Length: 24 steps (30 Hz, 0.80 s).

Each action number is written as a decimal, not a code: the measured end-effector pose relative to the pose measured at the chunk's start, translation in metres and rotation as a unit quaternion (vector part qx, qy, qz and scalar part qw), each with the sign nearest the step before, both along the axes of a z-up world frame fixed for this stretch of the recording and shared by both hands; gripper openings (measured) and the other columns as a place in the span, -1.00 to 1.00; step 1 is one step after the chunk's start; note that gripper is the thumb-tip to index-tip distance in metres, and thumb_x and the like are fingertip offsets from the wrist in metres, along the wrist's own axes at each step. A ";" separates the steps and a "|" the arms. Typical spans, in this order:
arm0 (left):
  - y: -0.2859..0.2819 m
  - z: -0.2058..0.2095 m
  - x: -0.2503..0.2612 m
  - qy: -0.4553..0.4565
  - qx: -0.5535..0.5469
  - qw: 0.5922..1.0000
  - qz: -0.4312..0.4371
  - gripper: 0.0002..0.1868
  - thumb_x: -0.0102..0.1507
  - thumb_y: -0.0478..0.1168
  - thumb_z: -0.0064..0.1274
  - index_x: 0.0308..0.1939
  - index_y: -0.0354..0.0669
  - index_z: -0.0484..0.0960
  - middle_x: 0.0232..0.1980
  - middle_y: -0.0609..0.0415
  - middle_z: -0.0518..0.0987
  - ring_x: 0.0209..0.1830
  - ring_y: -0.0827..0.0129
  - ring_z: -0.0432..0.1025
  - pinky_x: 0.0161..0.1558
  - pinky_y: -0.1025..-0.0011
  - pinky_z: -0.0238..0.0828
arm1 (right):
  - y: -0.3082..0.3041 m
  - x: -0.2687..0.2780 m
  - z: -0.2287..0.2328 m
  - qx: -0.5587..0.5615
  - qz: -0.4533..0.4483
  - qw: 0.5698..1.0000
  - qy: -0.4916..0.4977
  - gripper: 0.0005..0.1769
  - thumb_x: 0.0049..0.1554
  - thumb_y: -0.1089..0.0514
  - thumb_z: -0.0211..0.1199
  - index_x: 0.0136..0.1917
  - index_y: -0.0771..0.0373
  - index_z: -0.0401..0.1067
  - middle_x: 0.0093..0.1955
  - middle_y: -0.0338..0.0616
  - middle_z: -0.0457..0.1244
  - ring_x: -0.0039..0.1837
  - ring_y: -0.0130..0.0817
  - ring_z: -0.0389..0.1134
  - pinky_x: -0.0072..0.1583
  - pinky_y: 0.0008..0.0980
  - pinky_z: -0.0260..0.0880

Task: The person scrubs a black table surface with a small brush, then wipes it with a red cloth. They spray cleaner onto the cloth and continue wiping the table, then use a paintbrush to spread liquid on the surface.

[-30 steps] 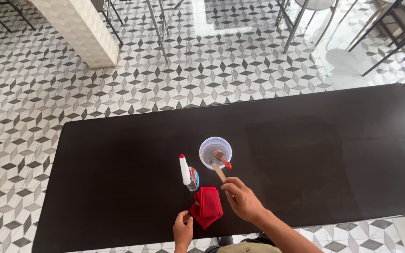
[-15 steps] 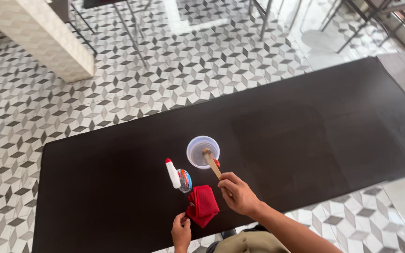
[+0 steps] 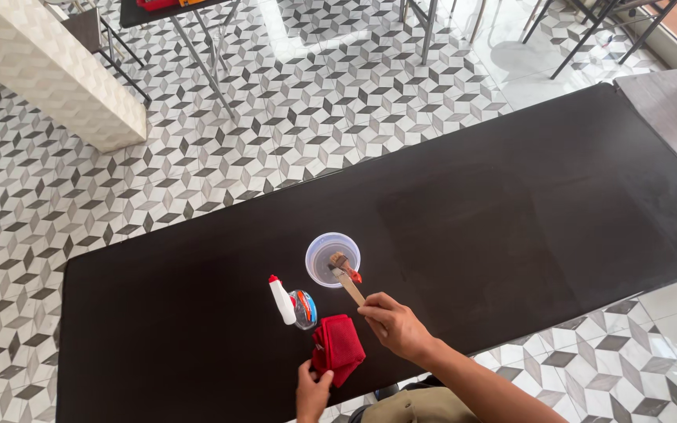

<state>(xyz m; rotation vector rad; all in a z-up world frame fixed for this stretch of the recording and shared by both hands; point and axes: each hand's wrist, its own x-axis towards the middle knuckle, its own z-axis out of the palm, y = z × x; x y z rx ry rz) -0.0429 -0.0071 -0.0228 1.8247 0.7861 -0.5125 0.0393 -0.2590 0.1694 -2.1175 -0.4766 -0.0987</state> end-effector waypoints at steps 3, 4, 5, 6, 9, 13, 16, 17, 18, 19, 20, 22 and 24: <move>-0.019 -0.004 0.004 -0.014 -0.053 0.998 0.019 -0.23 0.15 -0.16 0.19 0.42 -0.11 0.27 0.03 -0.08 0.62 -0.15 0.25 0.56 -0.14 0.23 0.57 | -0.003 0.003 0.000 -0.008 0.006 1.000 0.000 -0.71 0.06 0.39 0.36 0.08 0.24 0.57 0.09 -0.10 0.35 0.00 -0.15 0.49 -0.02 -0.31 0.57; -0.024 -0.006 0.003 -0.026 -0.069 0.997 0.023 -0.21 0.15 -0.17 0.20 0.43 -0.12 0.25 0.03 -0.08 0.62 -0.14 0.28 0.55 -0.16 0.25 0.56 | -0.003 0.002 -0.001 -0.007 0.006 1.000 -0.006 -0.69 0.05 0.39 0.37 0.09 0.24 0.57 0.08 -0.10 0.34 0.00 -0.15 0.49 -0.02 -0.31 0.57; -0.029 -0.007 0.004 -0.032 -0.101 0.994 0.026 -0.20 0.15 -0.18 0.19 0.44 -0.11 0.22 0.04 -0.05 0.61 -0.13 0.29 0.54 -0.15 0.26 0.54 | -0.004 0.003 0.000 -0.009 0.011 0.999 -0.029 -0.68 0.03 0.39 0.37 0.09 0.24 0.56 0.10 -0.09 0.34 0.03 -0.13 0.48 -0.01 -0.30 0.57; -0.035 -0.008 0.005 -0.039 -0.133 0.990 0.028 -0.19 0.15 -0.19 0.19 0.45 -0.11 0.19 0.06 -0.03 0.61 -0.11 0.30 0.53 -0.15 0.28 0.52 | -0.006 0.005 0.000 -0.011 0.016 0.999 -0.051 -0.67 0.02 0.38 0.38 0.09 0.24 0.56 0.11 -0.08 0.34 0.05 -0.11 0.47 0.00 -0.29 0.56; -0.041 -0.009 0.004 -0.022 -0.174 0.984 0.002 -0.17 0.17 -0.21 0.16 0.49 -0.09 0.13 0.05 -0.02 0.62 -0.10 0.35 0.51 -0.14 0.33 0.43 | -0.009 0.005 0.003 -0.020 0.020 0.996 -0.080 -0.64 -0.02 0.39 0.38 0.08 0.23 0.56 0.14 -0.06 0.35 0.09 -0.09 0.45 0.01 -0.28 0.56; -0.044 -0.012 0.009 -0.097 -0.209 0.973 -0.009 -0.19 0.20 -0.25 0.15 0.48 -0.26 0.15 0.01 -0.13 0.67 -0.05 0.37 0.54 0.04 0.42 0.46 | -0.010 0.010 0.010 -0.050 0.030 0.996 -0.069 -0.64 -0.03 0.39 0.38 0.06 0.19 0.57 0.11 -0.10 0.39 0.08 -0.12 0.45 0.01 -0.27 0.54; -0.039 -0.015 0.005 -0.111 -0.211 0.971 -0.006 -0.22 0.22 -0.22 0.13 0.48 -0.30 0.17 -0.02 -0.13 0.65 -0.08 0.38 0.50 0.05 0.38 0.43 | -0.012 0.007 0.013 -0.039 0.021 0.992 -0.114 -0.63 -0.04 0.41 0.36 0.06 0.20 0.55 0.12 -0.10 0.39 0.09 -0.14 0.46 0.02 -0.28 0.54; -0.036 -0.016 0.003 -0.092 -0.192 0.977 -0.004 -0.21 0.22 -0.21 0.13 0.49 -0.28 0.16 -0.01 -0.08 0.65 -0.07 0.40 0.51 0.05 0.41 0.42 | -0.011 0.008 0.013 -0.052 0.030 0.993 -0.098 -0.63 -0.04 0.41 0.36 0.05 0.19 0.56 0.12 -0.12 0.39 0.08 -0.15 0.46 0.02 -0.28 0.53; -0.034 -0.016 0.000 -0.072 -0.173 0.982 -0.002 -0.21 0.23 -0.20 0.13 0.49 -0.26 0.15 0.00 -0.03 0.66 -0.05 0.42 0.52 0.06 0.44 0.41 | -0.011 0.009 0.013 -0.065 0.039 0.994 -0.083 -0.63 -0.05 0.41 0.36 0.05 0.18 0.56 0.13 -0.14 0.40 0.08 -0.16 0.46 0.02 -0.27 0.53; -0.031 -0.016 -0.001 -0.053 -0.154 0.987 -0.004 -0.21 0.24 -0.19 0.13 0.50 -0.24 0.14 0.02 0.01 0.66 -0.03 0.44 0.53 0.07 0.46 0.40 | -0.010 0.010 0.014 -0.079 0.043 0.994 -0.069 -0.63 -0.05 0.41 0.36 0.04 0.17 0.57 0.13 -0.16 0.40 0.08 -0.16 0.46 0.01 -0.27 0.52; -0.029 -0.017 -0.003 -0.052 -0.159 0.986 0.006 -0.20 0.23 -0.19 0.13 0.50 -0.23 0.15 0.01 0.01 0.66 -0.07 0.43 0.52 0.00 0.44 0.41 | -0.009 0.011 0.014 -0.073 0.042 0.993 -0.086 -0.64 -0.04 0.40 0.38 0.04 0.16 0.57 0.12 -0.16 0.40 0.08 -0.17 0.46 0.01 -0.27 0.52; -0.028 -0.018 -0.007 -0.044 -0.168 0.985 0.015 -0.20 0.21 -0.18 0.13 0.50 -0.21 0.16 -0.02 0.01 0.68 -0.13 0.41 0.50 -0.14 0.39 0.43 | -0.010 0.008 0.013 -0.064 0.027 0.991 -0.116 -0.65 -0.03 0.37 0.41 0.04 0.15 0.57 0.10 -0.15 0.39 0.09 -0.17 0.45 0.02 -0.26 0.52; -0.026 -0.023 -0.010 -0.037 -0.172 0.984 0.027 -0.20 0.21 -0.16 0.15 0.49 -0.18 0.18 -0.03 0.02 0.67 -0.16 0.42 0.48 -0.19 0.41 0.40 | -0.015 0.012 0.008 -0.053 0.038 0.991 -0.115 -0.63 -0.05 0.38 0.40 0.05 0.17 0.56 0.11 -0.13 0.39 0.13 -0.12 0.45 0.05 -0.26 0.52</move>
